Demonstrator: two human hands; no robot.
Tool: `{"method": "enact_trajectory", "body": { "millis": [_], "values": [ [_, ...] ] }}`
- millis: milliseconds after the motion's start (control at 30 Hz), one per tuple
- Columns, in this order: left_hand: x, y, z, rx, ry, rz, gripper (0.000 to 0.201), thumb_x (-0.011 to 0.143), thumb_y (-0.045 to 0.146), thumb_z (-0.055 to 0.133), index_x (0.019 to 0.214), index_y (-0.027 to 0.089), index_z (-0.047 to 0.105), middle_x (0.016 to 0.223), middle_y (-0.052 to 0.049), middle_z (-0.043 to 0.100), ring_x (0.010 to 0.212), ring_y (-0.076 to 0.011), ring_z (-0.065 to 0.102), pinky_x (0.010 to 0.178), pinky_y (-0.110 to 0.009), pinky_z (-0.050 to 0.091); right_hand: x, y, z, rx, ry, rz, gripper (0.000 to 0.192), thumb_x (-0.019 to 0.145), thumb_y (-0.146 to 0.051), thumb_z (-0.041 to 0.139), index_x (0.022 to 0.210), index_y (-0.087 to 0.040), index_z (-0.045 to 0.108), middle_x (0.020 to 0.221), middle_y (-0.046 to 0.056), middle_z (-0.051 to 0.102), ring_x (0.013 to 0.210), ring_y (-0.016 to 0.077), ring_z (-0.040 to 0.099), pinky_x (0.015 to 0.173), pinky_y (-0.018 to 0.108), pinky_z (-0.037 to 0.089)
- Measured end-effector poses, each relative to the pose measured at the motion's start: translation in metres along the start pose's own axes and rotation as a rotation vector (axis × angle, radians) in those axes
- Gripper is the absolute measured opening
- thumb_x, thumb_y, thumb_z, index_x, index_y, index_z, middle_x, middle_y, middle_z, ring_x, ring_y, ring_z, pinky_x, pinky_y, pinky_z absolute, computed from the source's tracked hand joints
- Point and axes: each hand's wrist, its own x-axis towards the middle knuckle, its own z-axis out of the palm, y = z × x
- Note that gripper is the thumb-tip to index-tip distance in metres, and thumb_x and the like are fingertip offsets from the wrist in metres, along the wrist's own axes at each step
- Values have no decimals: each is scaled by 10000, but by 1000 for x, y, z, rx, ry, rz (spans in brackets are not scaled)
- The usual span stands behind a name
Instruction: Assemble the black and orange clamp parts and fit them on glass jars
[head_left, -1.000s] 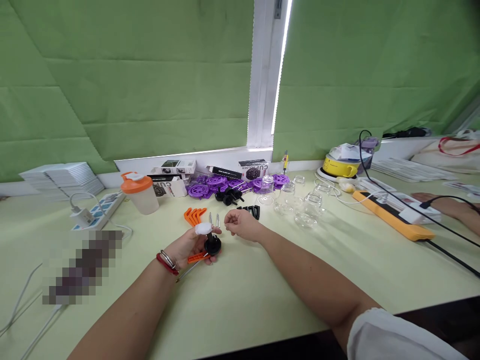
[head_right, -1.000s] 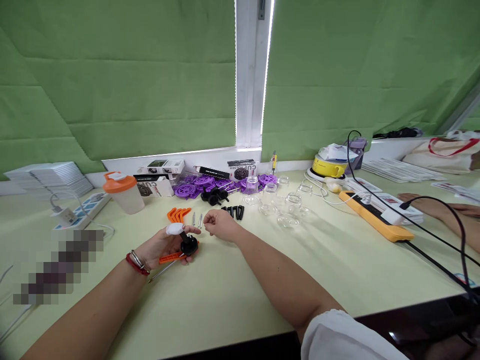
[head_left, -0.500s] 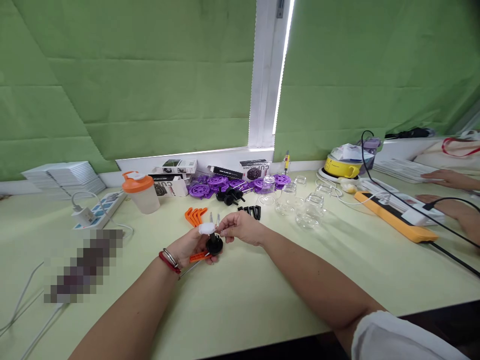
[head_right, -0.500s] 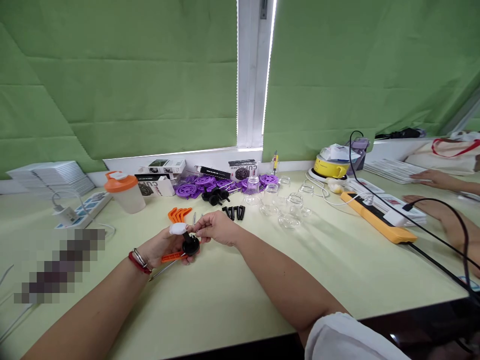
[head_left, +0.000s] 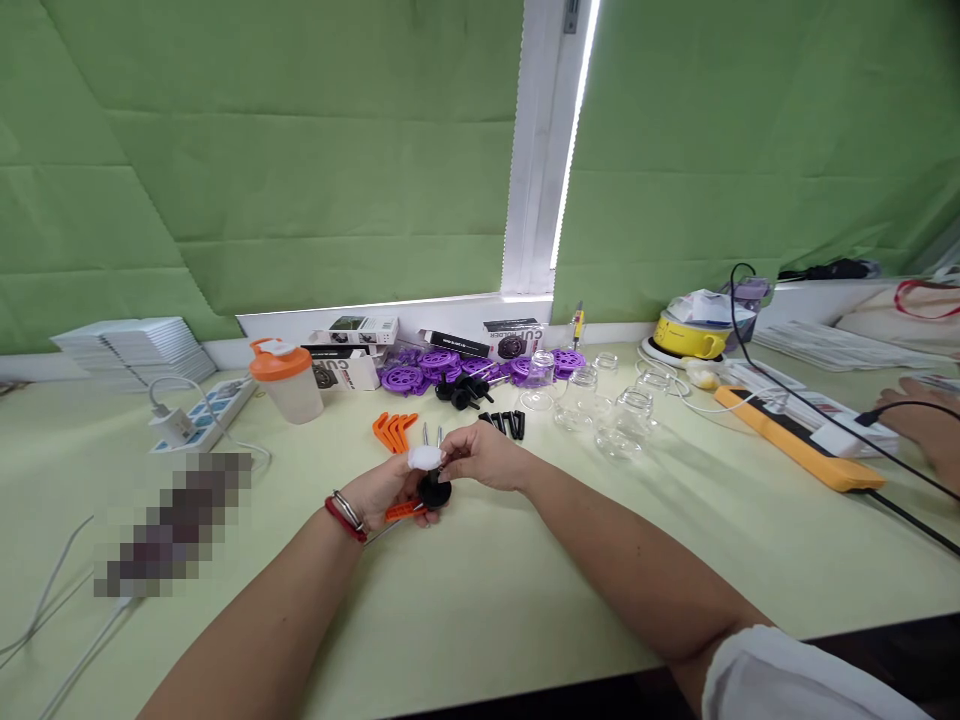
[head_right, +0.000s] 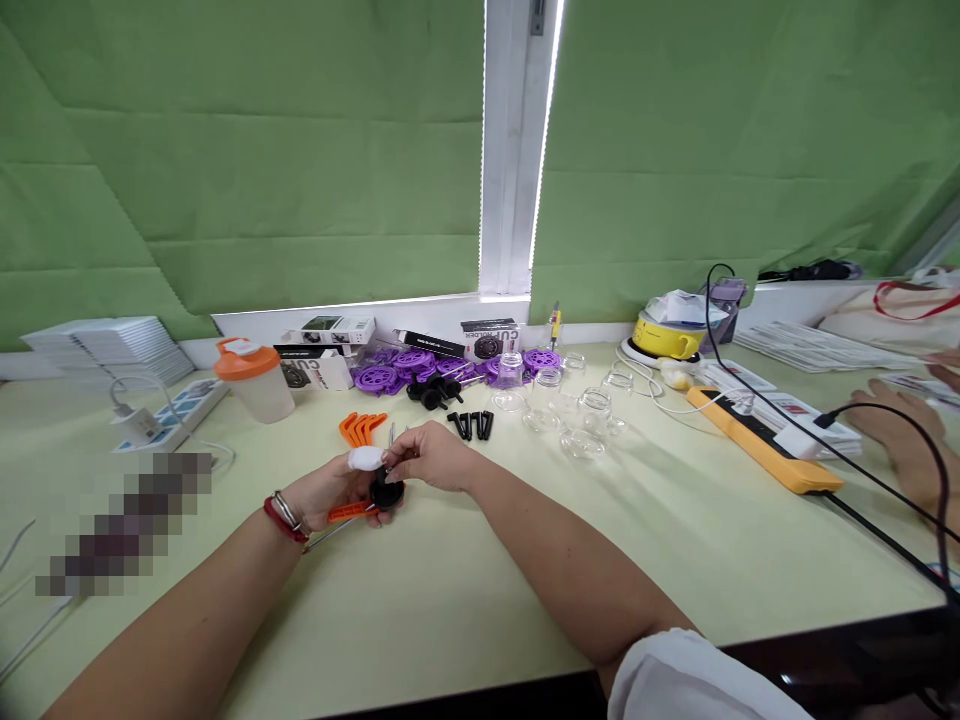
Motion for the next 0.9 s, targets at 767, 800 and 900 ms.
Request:
{"method": "enact_trajectory", "body": {
  "millis": [767, 800, 900],
  "values": [
    [-1, 1, 2, 21, 3, -3, 391, 681, 528, 521, 766, 147, 531, 709, -76, 608, 566, -182, 582, 555, -302, 412, -1, 3, 3, 41, -2, -19, 282, 494, -239, 796, 692, -140, 621, 645, -27, 577, 604, 100, 519, 587, 231, 424],
    [-2, 2, 2, 18, 1, 0, 387, 680, 527, 522, 763, 149, 529, 703, -72, 605, 564, -182, 582, 556, -302, 413, -1, 3, 3, 42, 1, -19, 286, 486, -236, 799, 683, -141, 615, 638, -31, 572, 597, 97, 514, 583, 229, 423],
    [-2, 2, 2, 10, -5, 2, 381, 673, 525, 531, 752, 153, 528, 691, -64, 601, 559, -180, 582, 551, -301, 416, -1, 2, 4, 47, 12, -13, 305, 461, -239, 807, 661, -143, 599, 628, -37, 564, 586, 94, 505, 573, 228, 419]
  ]
}}
